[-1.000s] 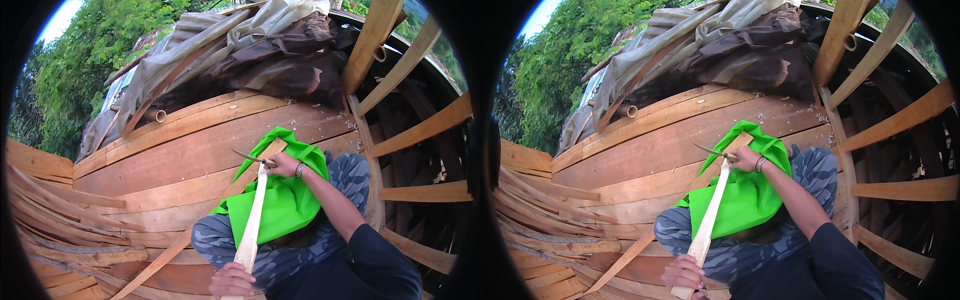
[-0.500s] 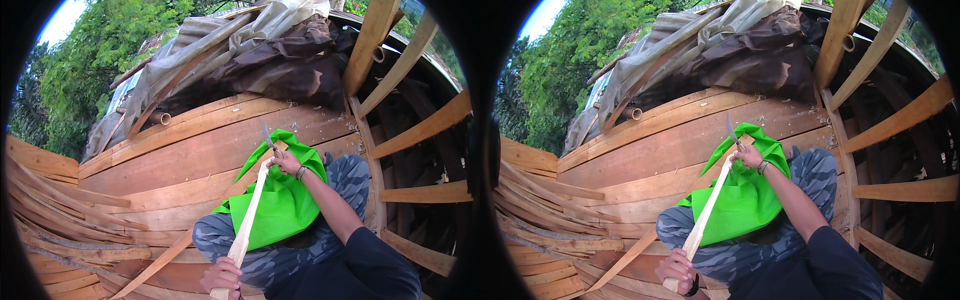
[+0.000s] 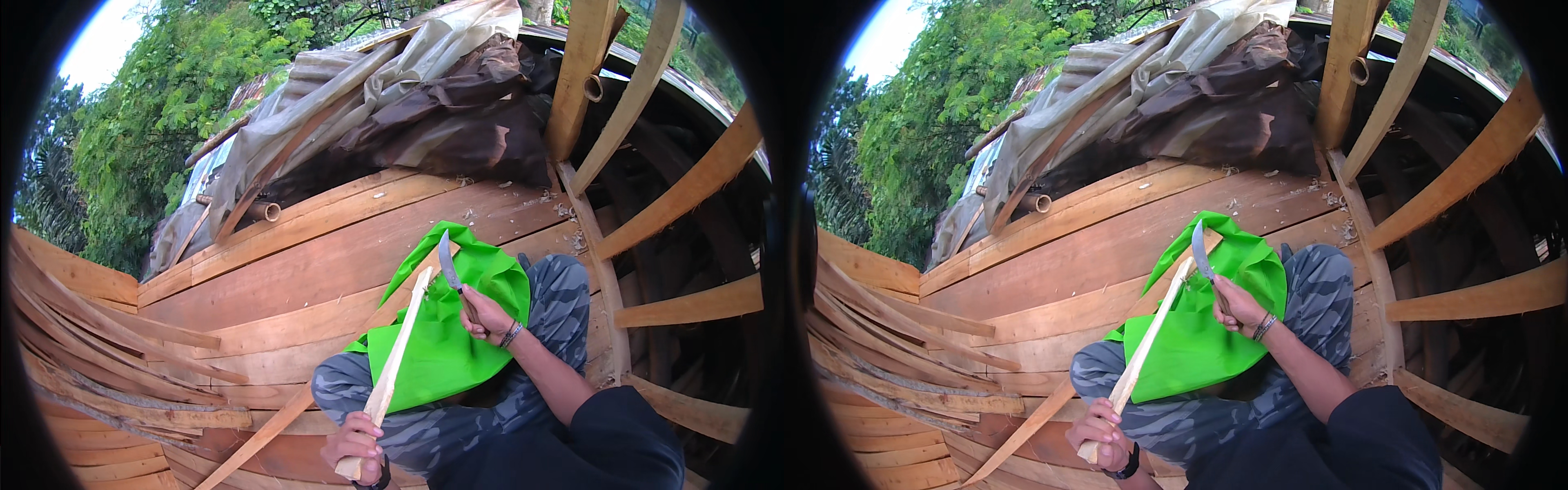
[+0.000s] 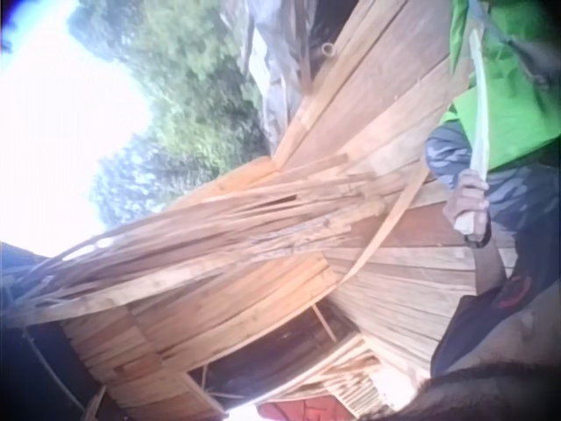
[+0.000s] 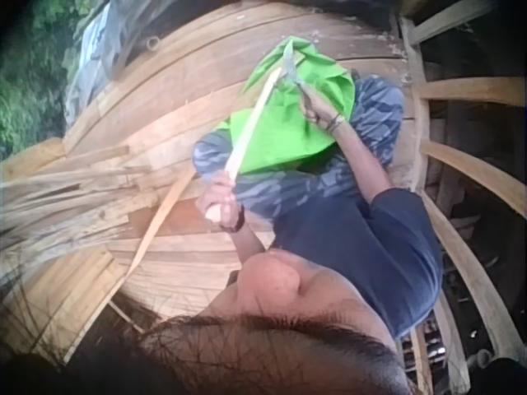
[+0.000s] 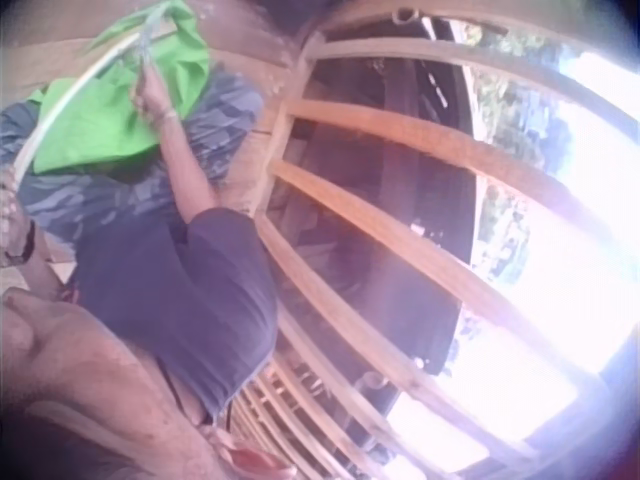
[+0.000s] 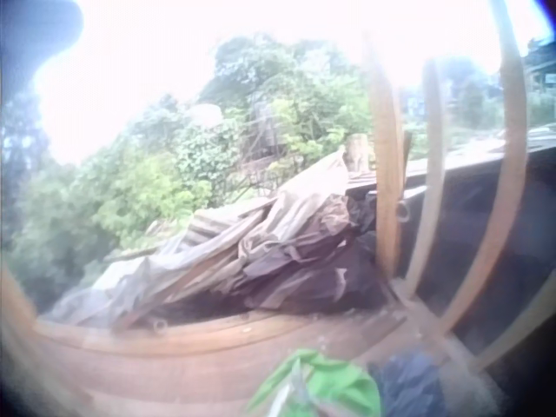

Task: The person sits on a wooden floor and uses a knife to carve a long, thin piece of light-colored wood. They hold the wood with their left hand and use the knife in their right hand to shave off thin strips of wood, refining the shape of the piece.

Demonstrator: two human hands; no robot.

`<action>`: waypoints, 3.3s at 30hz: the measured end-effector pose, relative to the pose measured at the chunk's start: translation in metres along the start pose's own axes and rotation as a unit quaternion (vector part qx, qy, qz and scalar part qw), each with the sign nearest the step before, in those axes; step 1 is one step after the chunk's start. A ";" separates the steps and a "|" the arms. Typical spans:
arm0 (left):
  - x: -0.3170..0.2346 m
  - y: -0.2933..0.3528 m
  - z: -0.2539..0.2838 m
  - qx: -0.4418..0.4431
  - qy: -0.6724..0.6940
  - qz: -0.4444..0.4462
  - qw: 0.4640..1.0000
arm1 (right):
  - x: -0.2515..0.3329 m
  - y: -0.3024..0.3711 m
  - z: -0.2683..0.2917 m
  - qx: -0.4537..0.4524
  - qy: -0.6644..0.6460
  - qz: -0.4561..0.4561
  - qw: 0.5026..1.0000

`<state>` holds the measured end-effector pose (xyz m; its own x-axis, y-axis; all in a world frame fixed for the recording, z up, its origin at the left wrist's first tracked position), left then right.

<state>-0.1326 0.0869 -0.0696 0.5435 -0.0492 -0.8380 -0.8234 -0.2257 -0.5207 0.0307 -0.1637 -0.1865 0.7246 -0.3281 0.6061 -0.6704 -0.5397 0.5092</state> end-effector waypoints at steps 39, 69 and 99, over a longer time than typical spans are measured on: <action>-0.004 -0.002 -0.023 0.048 -0.067 -0.012 0.996 | 0.020 0.097 -0.045 0.254 -0.174 0.092 0.947; -0.003 0.002 -0.019 0.049 -0.082 0.003 0.995 | 0.012 0.093 -0.038 0.192 -0.255 -0.004 0.948; 0.106 -0.191 0.038 -0.100 0.163 0.056 0.980 | -0.017 -0.049 0.004 -0.102 0.107 0.006 0.989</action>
<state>0.0760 0.1623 -0.0649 0.5015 -0.3862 -0.7742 -0.8503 -0.3853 -0.3585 0.0519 -0.1353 -0.2243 0.6805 -0.1495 0.7173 -0.7129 -0.3612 0.6011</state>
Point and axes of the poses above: each hand's wrist, its own y-axis away from the middle knuckle, its own z-axis out of the back of the hand, x = y × z, the point moved 1 cm from there along -y, towards the middle knuckle, and after that the axes turned 6 degrees about x, right-handed, at the moved point
